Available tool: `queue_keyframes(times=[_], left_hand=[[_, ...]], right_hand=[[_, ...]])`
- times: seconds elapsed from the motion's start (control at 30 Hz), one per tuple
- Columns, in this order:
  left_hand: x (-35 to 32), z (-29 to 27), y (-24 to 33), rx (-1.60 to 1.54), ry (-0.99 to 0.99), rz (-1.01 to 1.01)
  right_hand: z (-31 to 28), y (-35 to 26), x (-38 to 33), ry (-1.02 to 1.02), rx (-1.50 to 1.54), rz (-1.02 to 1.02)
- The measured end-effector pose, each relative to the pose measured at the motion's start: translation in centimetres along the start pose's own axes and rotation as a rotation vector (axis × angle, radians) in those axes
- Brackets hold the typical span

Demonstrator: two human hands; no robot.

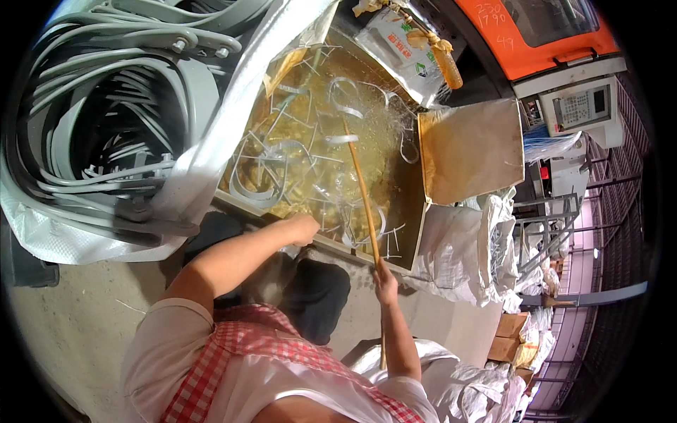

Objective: The person uses a wooden stick to stir curved plastic parts in a water-filled tank, then lifts the parts out by hand and places them into a white bag.

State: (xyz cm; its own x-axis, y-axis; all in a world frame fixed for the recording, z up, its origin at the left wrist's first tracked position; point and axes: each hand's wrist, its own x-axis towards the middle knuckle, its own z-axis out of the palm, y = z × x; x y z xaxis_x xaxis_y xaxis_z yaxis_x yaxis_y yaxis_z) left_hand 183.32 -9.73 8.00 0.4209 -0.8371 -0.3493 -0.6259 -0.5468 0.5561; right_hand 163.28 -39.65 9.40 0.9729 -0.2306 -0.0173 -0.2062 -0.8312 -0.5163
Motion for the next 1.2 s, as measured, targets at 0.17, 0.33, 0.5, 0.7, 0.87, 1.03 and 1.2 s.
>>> queue_keyframes(times=[0.17,0.33,0.5,0.7,0.87,1.03,1.2], left_hand=[[-0.5,-0.5,0.1,0.005,0.005,-0.006],[-0.5,-0.6,0.2,-0.061,0.041,0.007],[-0.3,-0.5,0.3,-0.012,0.011,0.025],[0.3,0.1,-0.2,0.018,-0.012,0.019],[0.1,0.0,0.1,0.032,-0.010,0.011],[-1.3,-1.2,0.9,-0.024,-0.015,0.050],[-2.1,-2.6,0.0,-0.032,0.019,-0.044]], right_hand=[[3.1,-1.6,5.7,-0.044,0.448,0.146],[0.1,-9.3,8.5,-0.037,0.731,0.446],[-1.8,-6.5,10.7,-0.026,0.972,0.640],[-3.0,-5.7,7.5,-0.059,0.776,0.634],[-5.5,-6.2,2.0,-0.069,0.579,0.550],[-5.3,-6.2,-1.1,0.034,0.504,0.528],[-4.5,-3.4,-3.7,0.159,0.580,0.525]])
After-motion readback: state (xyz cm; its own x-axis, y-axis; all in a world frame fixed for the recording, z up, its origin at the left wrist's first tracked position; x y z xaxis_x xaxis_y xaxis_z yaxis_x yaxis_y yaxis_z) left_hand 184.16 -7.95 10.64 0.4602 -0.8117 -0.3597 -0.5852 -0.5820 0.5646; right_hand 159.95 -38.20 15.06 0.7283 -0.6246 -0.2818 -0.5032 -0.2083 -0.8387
